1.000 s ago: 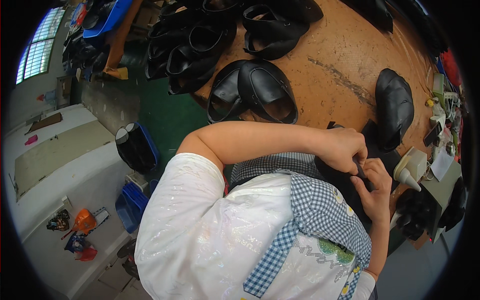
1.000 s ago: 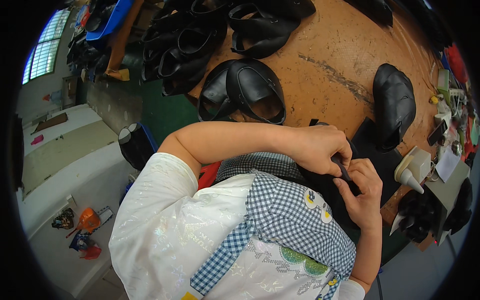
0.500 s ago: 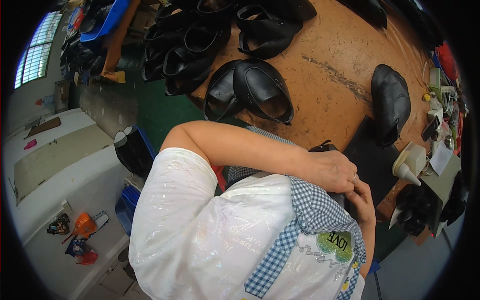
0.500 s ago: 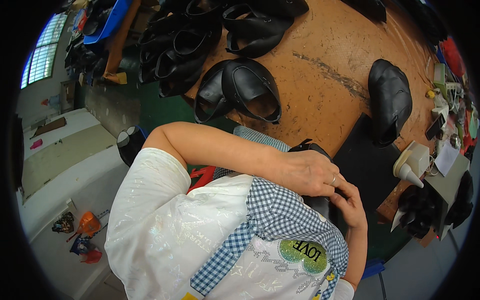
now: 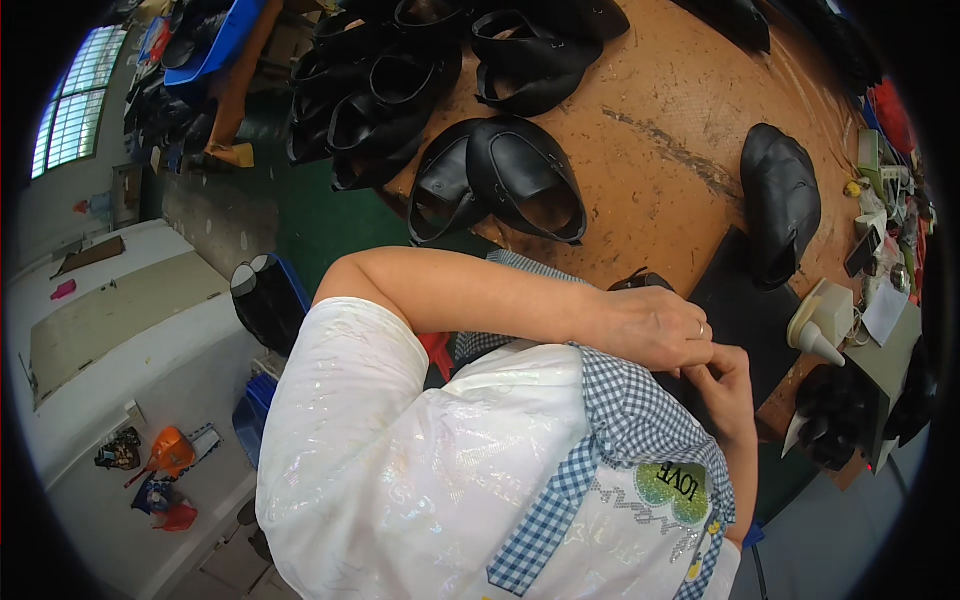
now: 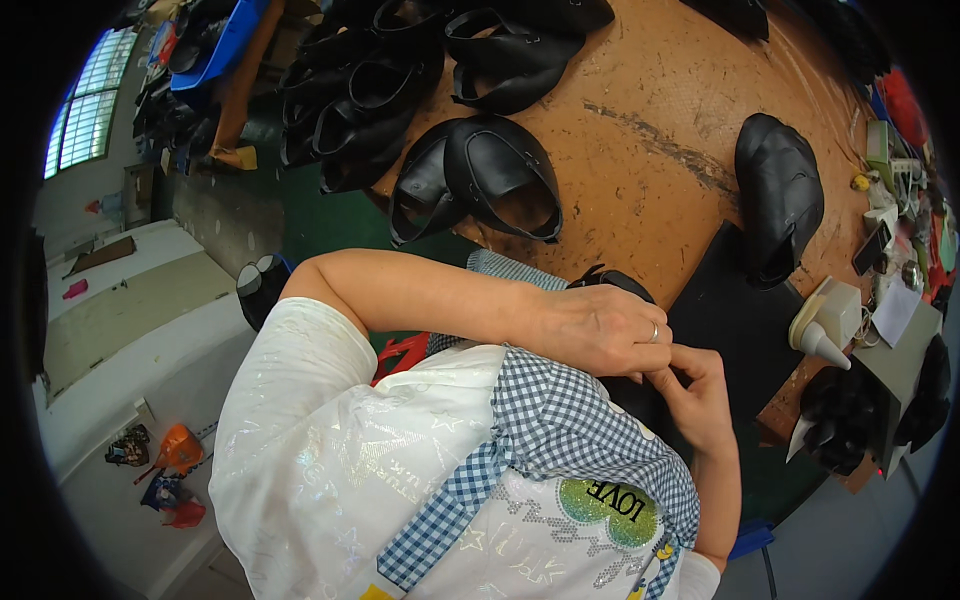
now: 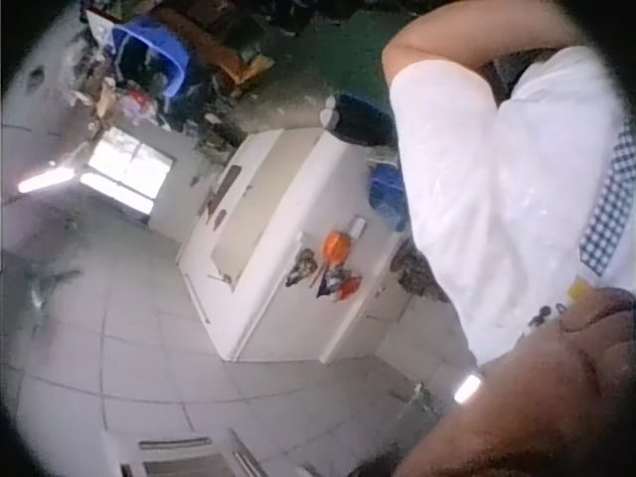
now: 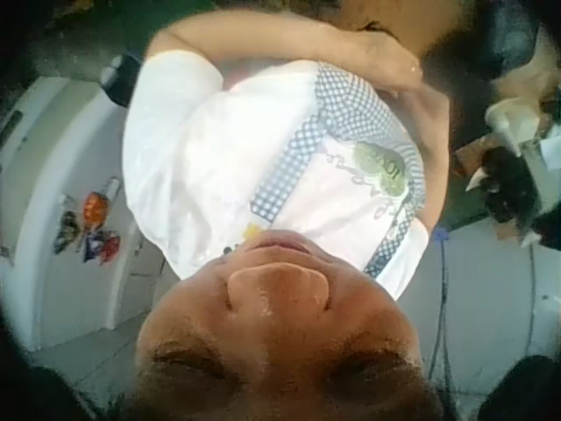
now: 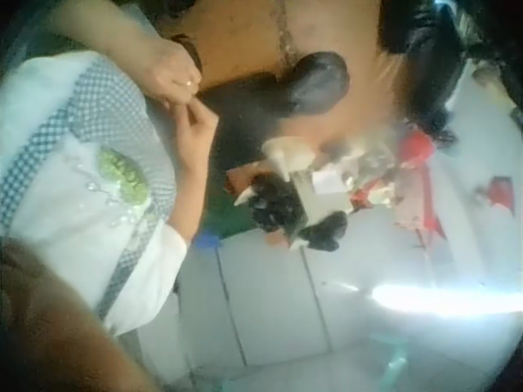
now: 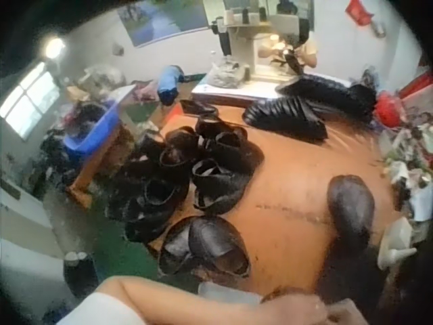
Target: Assembling and folding edges of black shoe upper components at a factory workbench.
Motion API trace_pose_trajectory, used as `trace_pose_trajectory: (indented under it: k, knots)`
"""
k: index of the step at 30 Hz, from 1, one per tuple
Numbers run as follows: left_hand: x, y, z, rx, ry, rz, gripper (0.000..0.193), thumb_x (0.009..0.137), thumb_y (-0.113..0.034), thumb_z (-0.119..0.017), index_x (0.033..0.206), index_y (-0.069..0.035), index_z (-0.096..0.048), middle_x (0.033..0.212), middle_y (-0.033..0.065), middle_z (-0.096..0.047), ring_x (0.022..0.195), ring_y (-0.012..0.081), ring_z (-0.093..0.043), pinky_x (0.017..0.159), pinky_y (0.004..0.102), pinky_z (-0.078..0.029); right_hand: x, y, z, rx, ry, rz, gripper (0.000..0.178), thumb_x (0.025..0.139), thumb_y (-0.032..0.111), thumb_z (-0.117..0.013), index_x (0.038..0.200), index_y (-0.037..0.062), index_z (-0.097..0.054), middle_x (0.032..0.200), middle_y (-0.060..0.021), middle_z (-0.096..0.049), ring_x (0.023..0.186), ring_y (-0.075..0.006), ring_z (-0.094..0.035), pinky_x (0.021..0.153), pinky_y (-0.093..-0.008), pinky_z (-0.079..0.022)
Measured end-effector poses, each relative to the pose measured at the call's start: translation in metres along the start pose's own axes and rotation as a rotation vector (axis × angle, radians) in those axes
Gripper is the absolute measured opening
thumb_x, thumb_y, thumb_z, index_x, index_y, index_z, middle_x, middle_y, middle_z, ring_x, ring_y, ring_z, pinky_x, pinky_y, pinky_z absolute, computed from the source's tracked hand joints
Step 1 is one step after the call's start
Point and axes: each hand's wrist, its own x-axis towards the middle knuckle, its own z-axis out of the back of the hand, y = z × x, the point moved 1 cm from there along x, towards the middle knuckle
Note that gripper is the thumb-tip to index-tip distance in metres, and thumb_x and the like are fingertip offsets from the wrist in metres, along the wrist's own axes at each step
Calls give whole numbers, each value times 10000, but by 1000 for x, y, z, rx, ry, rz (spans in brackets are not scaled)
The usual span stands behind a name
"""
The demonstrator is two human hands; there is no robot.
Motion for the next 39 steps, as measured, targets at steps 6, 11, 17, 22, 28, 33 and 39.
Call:
trace_pose_trajectory:
  k: [6, 11, 17, 22, 28, 33, 39]
  knots:
    - [-6, -3, 33, -281, 201, 413, 272, 722, -139, -759, 835, -33, -536, 805, 103, -596, 785, 295, -612, 668, 388, -494, -1, -4, 5, -51, 49, -34, 165, 895, 106, -655, 867, -55, -676, 722, -23, -652, 671, -76, -574, 624, -226, -427]
    - [0, -8, 24, -20, 52, 119, 252, 770, -141, -745, 860, -30, -537, 825, 112, -592, 817, 301, -608, 672, 398, -478, 18, 22, 3, 144, 148, -292, 157, 912, 114, -641, 901, -32, -698, 666, 9, -606, 533, -53, -527, 467, -195, -410]
    - [13, -8, 50, -289, 222, 511, 247, 780, -155, -753, 866, -13, -570, 789, 137, -605, 756, 297, -621, 646, 378, -479, 12, 26, 37, -28, 115, -189, 160, 898, 105, -645, 829, -33, -686, 638, 6, -589, 479, -52, -525, 428, -189, -407]
    - [9, -6, 20, -125, 134, 275, 204, 782, -109, -728, 887, -1, -591, 822, 164, -623, 791, 347, -626, 676, 397, -486, 15, 9, 28, 26, 147, -257, 172, 906, 110, -639, 833, -40, -683, 644, 4, -596, 493, -57, -538, 439, -197, -431]
    - [25, -6, 47, -355, 377, 594, 231, 807, -150, -735, 871, 7, -578, 811, 138, -641, 758, 283, -640, 656, 371, -483, 5, 19, 23, 86, 138, -199, 213, 928, 150, -628, 852, -41, -683, 674, -8, -615, 515, -58, -551, 444, -200, -446]
    - [25, -7, 41, -125, 379, 442, 205, 800, -101, -712, 866, -6, -542, 784, 137, -594, 791, 335, -612, 656, 386, -482, 11, 2, 29, 85, 136, -231, 217, 922, 161, -636, 899, -48, -691, 700, -21, -630, 517, -85, -568, 466, -209, -472]
    - [46, -11, 49, -186, 477, 503, 198, 847, -133, -698, 899, -9, -553, 782, 97, -578, 765, 217, -581, 652, 313, -460, 5, 9, 20, 256, 133, -184, 215, 931, 155, -629, 956, -47, -698, 781, -40, -653, 582, -82, -580, 490, -204, -490]
